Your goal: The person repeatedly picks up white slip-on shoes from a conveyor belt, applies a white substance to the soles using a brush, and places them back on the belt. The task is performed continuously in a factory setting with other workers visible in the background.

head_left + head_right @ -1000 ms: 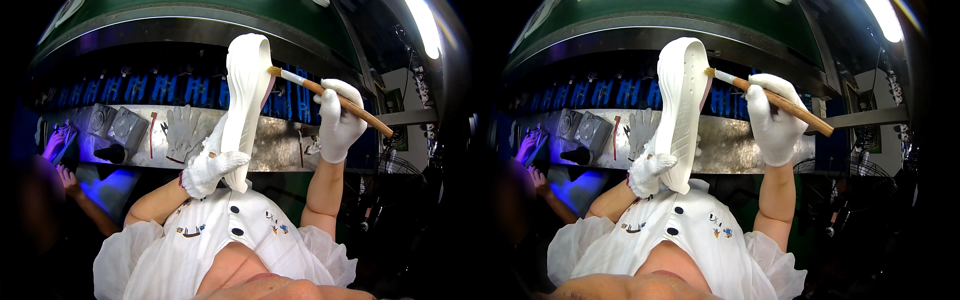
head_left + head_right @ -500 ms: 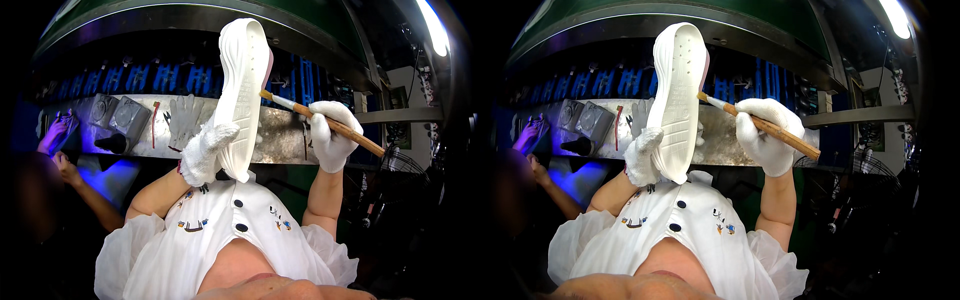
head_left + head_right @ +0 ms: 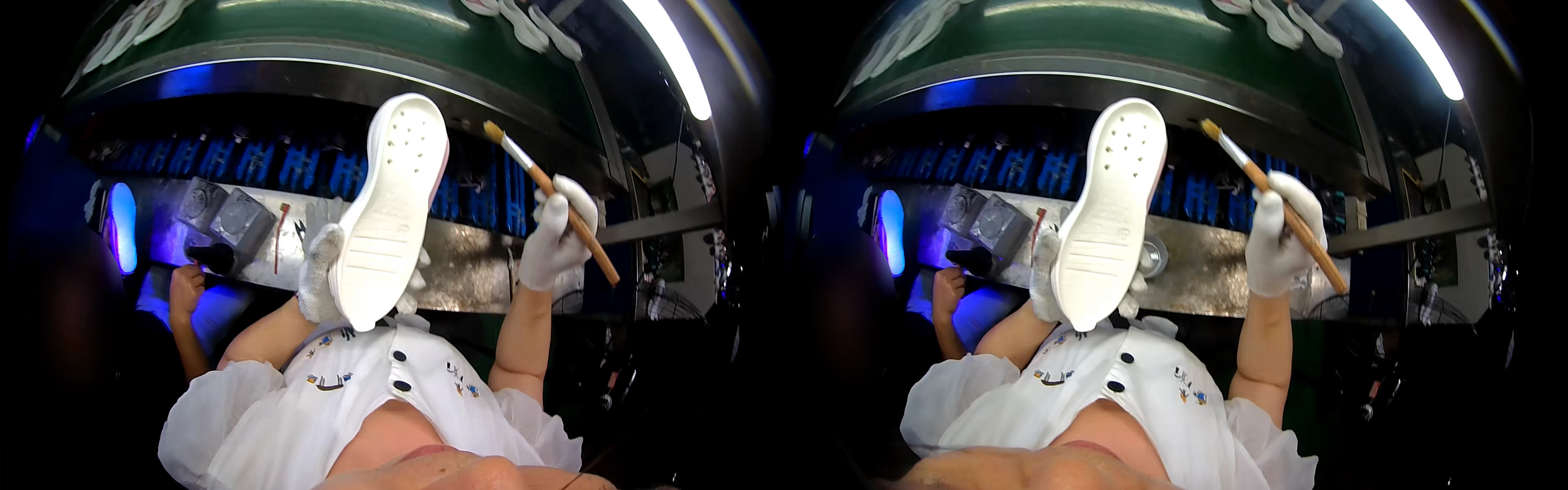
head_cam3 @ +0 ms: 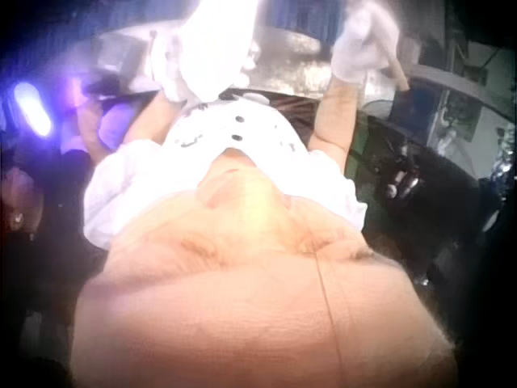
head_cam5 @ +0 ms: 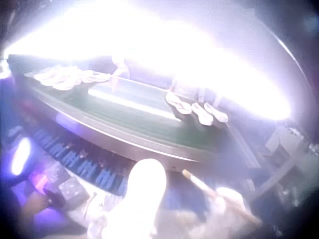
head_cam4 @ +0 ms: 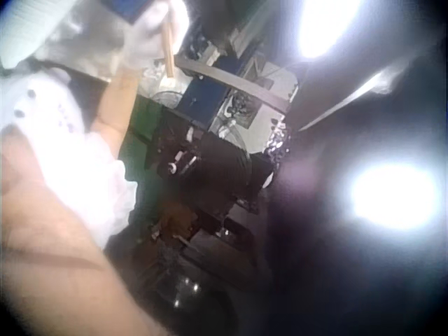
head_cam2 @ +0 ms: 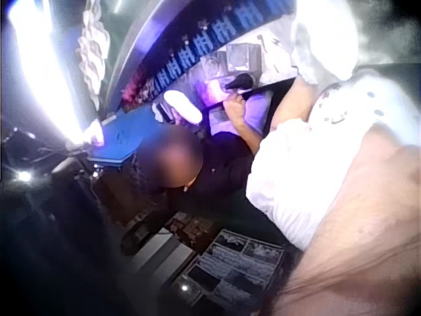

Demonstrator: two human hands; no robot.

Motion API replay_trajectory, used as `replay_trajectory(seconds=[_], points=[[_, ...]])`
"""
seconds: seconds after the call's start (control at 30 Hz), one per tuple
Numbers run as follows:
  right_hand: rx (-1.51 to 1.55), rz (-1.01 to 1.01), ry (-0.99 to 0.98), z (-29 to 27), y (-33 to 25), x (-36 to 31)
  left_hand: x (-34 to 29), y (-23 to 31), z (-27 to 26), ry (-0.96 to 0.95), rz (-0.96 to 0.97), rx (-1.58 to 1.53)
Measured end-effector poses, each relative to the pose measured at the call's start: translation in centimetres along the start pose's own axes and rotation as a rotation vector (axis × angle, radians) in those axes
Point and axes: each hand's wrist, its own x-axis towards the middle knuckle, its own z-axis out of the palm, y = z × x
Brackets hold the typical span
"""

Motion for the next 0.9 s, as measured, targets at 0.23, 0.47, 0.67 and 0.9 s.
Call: replay_trajectory(seconds=[0.23,0.47,0.67,0.9], points=[[0.079,0.132,-0.015,-0.8,-0.2,-2.9,2.1,9.9,0.5,-0.069,0.200,0.304],[0.058,0.298,-0.030,-1.3,1.1,-5.4,15.1,31.8,-1.6,0.257,0.882,-0.389],[0.041,0.382,0.012,-3.7,3.0,-7.1,20.2,25.9,-3.3,0.621,0.658,0.381],[-0.020,0.464,0.144,-5.4,3.8,-9.7,34.0,20.5,-1.3,0.540,0.179,2.383]])
